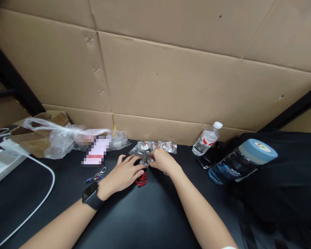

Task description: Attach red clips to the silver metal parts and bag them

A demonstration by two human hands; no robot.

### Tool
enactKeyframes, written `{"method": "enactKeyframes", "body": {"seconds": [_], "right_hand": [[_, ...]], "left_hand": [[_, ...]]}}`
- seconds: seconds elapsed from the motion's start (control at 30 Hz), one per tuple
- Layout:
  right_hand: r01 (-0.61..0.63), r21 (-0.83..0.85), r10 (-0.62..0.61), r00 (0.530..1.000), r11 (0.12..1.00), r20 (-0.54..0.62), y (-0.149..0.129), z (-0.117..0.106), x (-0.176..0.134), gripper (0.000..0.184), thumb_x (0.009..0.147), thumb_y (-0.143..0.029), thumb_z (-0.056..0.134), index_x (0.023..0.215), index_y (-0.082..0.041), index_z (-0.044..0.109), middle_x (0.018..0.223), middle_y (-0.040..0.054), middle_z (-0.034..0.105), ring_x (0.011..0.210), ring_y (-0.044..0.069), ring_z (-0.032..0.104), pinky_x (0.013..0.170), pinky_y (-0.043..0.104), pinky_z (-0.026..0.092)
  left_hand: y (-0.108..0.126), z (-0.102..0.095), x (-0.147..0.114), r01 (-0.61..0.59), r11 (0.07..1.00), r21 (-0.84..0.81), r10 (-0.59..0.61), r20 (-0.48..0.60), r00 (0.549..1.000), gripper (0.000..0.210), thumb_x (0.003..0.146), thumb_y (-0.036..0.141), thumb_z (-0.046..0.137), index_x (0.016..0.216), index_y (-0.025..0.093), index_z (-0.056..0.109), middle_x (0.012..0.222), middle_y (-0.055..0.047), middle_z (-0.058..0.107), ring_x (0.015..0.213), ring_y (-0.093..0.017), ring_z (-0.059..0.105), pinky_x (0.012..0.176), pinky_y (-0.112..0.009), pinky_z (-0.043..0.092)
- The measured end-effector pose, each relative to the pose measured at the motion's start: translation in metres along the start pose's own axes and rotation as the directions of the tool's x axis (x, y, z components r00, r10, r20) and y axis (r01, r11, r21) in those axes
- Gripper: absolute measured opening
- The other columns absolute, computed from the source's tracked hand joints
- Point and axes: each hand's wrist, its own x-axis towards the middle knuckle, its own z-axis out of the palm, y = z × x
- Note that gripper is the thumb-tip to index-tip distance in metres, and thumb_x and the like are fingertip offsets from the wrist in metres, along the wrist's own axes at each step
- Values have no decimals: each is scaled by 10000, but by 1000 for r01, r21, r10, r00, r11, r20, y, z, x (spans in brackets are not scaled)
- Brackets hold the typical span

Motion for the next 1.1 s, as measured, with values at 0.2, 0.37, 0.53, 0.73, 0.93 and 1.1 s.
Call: {"method": "enactKeyframes", "body": {"seconds": [0.2,0.37,0.53,0.73,0.93,1.1], "right_hand": [[61,158,-59,998,986,-21,0,7,4,134,754,-140,792,878,-161,745,829,52,706,721,177,635,684,254,444],[115,277,-109,993,954,-35,3,12,4,256,780,23,663,924,-177,732,890,35,721,773,157,660,737,238,455],[84,138,-65,989,987,-136,-4,18,6,157,808,-92,737,907,-187,661,966,34,681,865,174,636,717,245,428],[3,-77,-22,969,997,-246,-11,24,16,287,805,-331,807,977,-215,608,1011,39,641,901,205,627,659,263,406],[29,-313,-113,960,949,-254,-15,26,36,382,800,-398,812,1044,-198,597,1031,80,628,908,233,624,727,294,423],[54,-337,-152,951,940,-271,-25,31,46,337,835,-373,777,1052,-196,591,1077,93,611,930,245,621,734,306,425]], "left_hand": [[-2,-1,-1,2,1000,7,-2,13,1000,341,1023,436,418,1264,415,657,1282,-77,585,1269,-312,484,1053,-541,284],[-4,-4,-3,-11,1000,4,11,42,999,351,1023,450,405,1257,428,665,1389,-69,541,1296,-320,471,1068,-553,279],[-2,-1,-6,-14,1000,-2,14,69,997,355,1024,432,401,1260,417,666,1474,-64,499,1325,-348,453,1085,-608,250],[3,-5,-6,5,1000,-3,-5,112,994,342,1018,370,422,1251,413,668,1474,-53,497,1351,-355,435,1086,-630,262],[-7,-12,-7,32,999,10,-33,134,990,314,1008,384,453,1200,397,701,1500,-48,467,1402,-331,375,1120,-618,222],[-20,-17,-10,7,999,43,-12,128,992,324,967,223,487,1102,383,734,1451,-28,519,1432,-336,315,1087,-587,243]]}}
